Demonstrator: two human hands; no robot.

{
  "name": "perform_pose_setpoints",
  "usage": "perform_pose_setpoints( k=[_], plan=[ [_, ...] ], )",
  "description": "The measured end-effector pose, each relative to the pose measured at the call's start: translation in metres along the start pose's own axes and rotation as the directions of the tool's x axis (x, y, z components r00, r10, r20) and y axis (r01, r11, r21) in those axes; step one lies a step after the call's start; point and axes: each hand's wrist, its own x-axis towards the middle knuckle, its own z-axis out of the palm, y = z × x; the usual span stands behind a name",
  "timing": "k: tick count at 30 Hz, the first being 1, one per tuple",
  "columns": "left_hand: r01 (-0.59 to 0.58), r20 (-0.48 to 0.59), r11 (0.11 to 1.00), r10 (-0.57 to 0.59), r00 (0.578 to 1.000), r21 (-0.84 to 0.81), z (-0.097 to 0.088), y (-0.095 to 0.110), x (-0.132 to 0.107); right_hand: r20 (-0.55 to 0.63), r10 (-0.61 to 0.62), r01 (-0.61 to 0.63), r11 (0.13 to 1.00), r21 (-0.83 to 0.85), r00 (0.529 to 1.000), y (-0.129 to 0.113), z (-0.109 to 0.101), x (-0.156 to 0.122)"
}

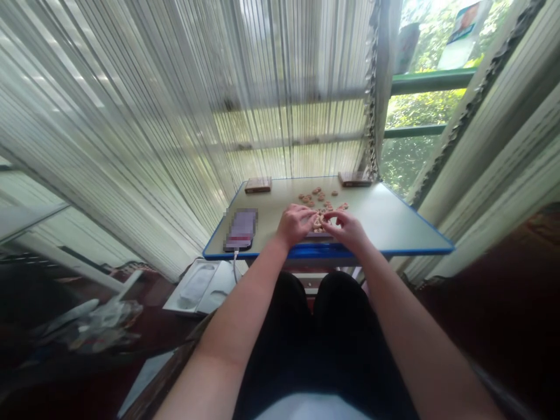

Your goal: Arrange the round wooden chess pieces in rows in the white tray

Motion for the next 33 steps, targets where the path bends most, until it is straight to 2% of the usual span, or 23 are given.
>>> perform_pose_setpoints(
  k=[6,11,17,28,33],
  plan=[
    [-0.030,0.054,0.996,0.025,0.998,0.085,-0.002,0.007,-0.005,-0.022,-0.076,0.073,0.992,-0.106,0.997,-0.006,0.004,-0.002],
    [-0.004,0.082,0.999,0.002,0.997,0.035,-0.001,0.005,-0.003,0.034,-0.130,0.133,0.983,-0.125,0.991,-0.006,0.002,0.000],
    [0.042,0.096,0.999,-0.042,0.994,0.008,-0.003,0.003,-0.004,0.037,-0.176,0.180,0.966,-0.185,0.984,0.002,0.005,-0.001],
    [0.043,0.100,0.998,-0.037,0.994,-0.052,-0.004,-0.001,-0.005,0.092,-0.087,0.102,0.978,-0.180,0.992,0.002,0.008,0.000],
    [0.069,0.126,0.997,-0.063,0.990,-0.041,-0.003,-0.003,-0.005,0.103,-0.087,0.104,0.980,-0.171,0.991,0.000,0.007,0.000]
  ],
)
